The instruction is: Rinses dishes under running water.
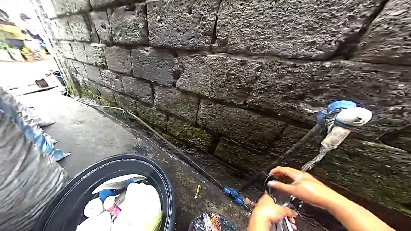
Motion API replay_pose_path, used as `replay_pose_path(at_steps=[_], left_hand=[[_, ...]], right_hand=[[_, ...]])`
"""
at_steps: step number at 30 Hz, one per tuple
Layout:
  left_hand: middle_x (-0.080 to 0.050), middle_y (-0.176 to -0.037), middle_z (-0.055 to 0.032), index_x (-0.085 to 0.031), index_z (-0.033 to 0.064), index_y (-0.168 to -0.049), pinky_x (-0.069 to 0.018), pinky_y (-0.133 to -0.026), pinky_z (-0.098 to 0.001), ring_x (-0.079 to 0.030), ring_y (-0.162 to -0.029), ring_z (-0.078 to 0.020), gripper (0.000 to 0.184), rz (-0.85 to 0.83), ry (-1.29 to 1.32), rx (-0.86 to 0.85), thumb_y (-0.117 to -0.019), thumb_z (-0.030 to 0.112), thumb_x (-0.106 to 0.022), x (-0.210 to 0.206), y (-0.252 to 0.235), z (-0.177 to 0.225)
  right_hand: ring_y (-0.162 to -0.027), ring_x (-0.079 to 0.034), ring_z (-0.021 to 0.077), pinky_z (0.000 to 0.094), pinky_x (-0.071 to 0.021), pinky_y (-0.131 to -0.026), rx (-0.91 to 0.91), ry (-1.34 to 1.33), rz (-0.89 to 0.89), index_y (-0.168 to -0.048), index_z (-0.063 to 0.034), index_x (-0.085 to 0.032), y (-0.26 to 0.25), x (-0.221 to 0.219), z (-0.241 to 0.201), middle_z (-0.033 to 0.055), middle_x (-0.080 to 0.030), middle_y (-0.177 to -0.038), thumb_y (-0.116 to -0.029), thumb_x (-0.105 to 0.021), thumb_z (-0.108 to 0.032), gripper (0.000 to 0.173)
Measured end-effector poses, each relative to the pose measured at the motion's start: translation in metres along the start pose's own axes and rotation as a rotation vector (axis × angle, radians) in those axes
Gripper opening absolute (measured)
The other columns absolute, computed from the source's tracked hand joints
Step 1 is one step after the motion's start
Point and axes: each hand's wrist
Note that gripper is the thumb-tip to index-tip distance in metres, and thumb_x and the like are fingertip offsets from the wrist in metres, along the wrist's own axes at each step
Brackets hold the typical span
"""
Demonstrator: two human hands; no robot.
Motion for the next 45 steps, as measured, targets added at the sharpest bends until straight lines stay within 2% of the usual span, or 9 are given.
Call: replay_pose_path(at_steps=[3, 7, 9, 15, 19, 25, 32, 38, 45], left_hand=[[-0.059, -0.081, -0.0056, -0.050, -0.0025, -0.130, -0.0542, -0.061, -0.0274, -0.058, -0.061, -0.0106, 0.037, 0.054, 0.042, 0.004, -0.0970, 0.006, -0.064, -0.008, 0.005, 0.013], [-0.057, -0.086, -0.0073, -0.042, -0.0025, -0.138, -0.0536, -0.061, -0.0259, -0.056, -0.062, -0.0100, 0.043, 0.028, 0.086, -0.073, -0.0979, -0.001, -0.058, -0.016, 0.013, 0.024], [-0.059, -0.088, -0.0078, -0.047, -0.0039, -0.134, -0.0542, -0.064, -0.0269, -0.058, -0.065, -0.0103, 0.038, 0.044, 0.065, -0.070, -0.0977, -0.002, -0.058, -0.010, 0.013, 0.024], [-0.062, -0.072, -0.0043, -0.053, -0.0075, -0.121, -0.0569, -0.062, -0.0253, -0.063, -0.061, -0.0108, 0.023, 0.022, 0.188, 0.030, -0.0989, -0.003, -0.059, 0.003, 0.005, -0.005], [-0.063, -0.074, -0.0043, -0.055, -0.0070, -0.119, -0.0554, -0.064, -0.0226, -0.062, -0.062, -0.0092, 0.023, 0.000, 0.067, 0.050, -0.0972, -0.006, -0.061, 0.000, 0.002, -0.025], [-0.064, -0.073, -0.0054, -0.055, -0.0040, -0.115, -0.0551, -0.062, -0.0239, -0.062, -0.060, -0.0102, 0.021, 0.118, 0.054, 0.027, -0.0959, -0.004, -0.064, -0.007, 0.002, -0.030], [-0.061, -0.079, 0.0002, -0.060, 0.0024, -0.115, -0.0521, -0.063, -0.0254, -0.057, -0.065, -0.0078, 0.016, 0.245, -0.139, 0.111, -0.1024, 0.012, -0.060, -0.015, 0.021, -0.020], [-0.057, -0.070, 0.0093, -0.057, 0.0180, -0.093, -0.0543, -0.061, -0.0215, -0.057, -0.060, -0.0028, 0.011, 0.341, -0.046, 0.130, -0.1033, 0.020, -0.056, -0.018, 0.026, -0.009], [-0.061, -0.067, 0.0084, -0.058, 0.0191, -0.086, -0.0575, -0.062, -0.0217, -0.063, -0.062, -0.0039, 0.021, 0.421, -0.053, 0.073, -0.1060, 0.022, -0.052, -0.013, 0.043, 0.005]], right_hand=[[-0.126, -0.058, 0.0458, 0.0655, -0.0428, -0.105, -0.055, 0.233, -0.029, -0.139, -0.0045, -0.055, 0.000, -0.011, -0.015, 0.0275, -0.061, -0.133, -0.0950, -0.068, -0.049, 0.064], [-0.116, -0.065, 0.0466, 0.0665, -0.0482, -0.091, -0.047, 0.355, 0.280, -0.123, -0.0007, -0.067, 0.006, -0.024, -0.023, 0.0268, -0.069, -0.121, -0.1051, -0.038, -0.035, 0.048], [-0.118, -0.064, 0.0482, 0.0679, -0.0466, -0.094, -0.131, 0.284, 0.314, -0.132, 0.0013, -0.063, 0.008, -0.026, -0.040, 0.0295, -0.067, -0.125, -0.1077, -0.036, -0.029, 0.047], [-0.102, -0.063, 0.0261, 0.0451, -0.0499, -0.094, -0.169, -0.342, -0.143, -0.124, 0.0032, -0.063, 0.010, 0.002, -0.043, 0.0189, -0.066, -0.115, -0.1109, -0.038, -0.011, 0.032], [-0.105, -0.068, 0.0310, 0.0491, -0.0515, -0.099, -0.180, -0.025, -0.204, -0.123, -0.0001, -0.070, 0.018, 0.038, -0.060, 0.0213, -0.068, -0.122, -0.1030, -0.054, -0.001, 0.025], [-0.077, -0.070, 0.0234, 0.0424, -0.0589, -0.079, -0.330, 0.027, -0.068, -0.108, 0.0026, -0.069, 0.045, 0.045, -0.074, 0.0156, -0.070, -0.093, -0.1018, -0.063, -0.013, 0.018], [-0.120, -0.062, 0.0420, 0.0620, -0.0480, -0.101, -0.255, 0.120, 0.091, -0.117, -0.0024, -0.073, 0.104, 0.016, 0.048, 0.0241, -0.069, -0.118, -0.1060, -0.053, -0.019, 0.028], [-0.127, -0.056, 0.0480, 0.0641, -0.0404, -0.108, -0.778, -0.093, -0.168, -0.125, 0.0075, -0.066, 0.236, -0.066, 0.195, 0.0322, -0.062, -0.131, -0.1045, -0.056, -0.014, 0.031], [-0.133, -0.053, 0.0430, 0.0591, -0.0402, -0.111, -1.291, -0.622, -0.067, -0.127, 0.0085, -0.064, 0.309, -0.209, 0.231, 0.0303, -0.058, -0.138, -0.1051, -0.055, -0.018, 0.036]])
Point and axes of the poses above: each hand's wrist, its own y-axis away from the middle knuckle, its own x-axis out of the back of the hand, z = x × y
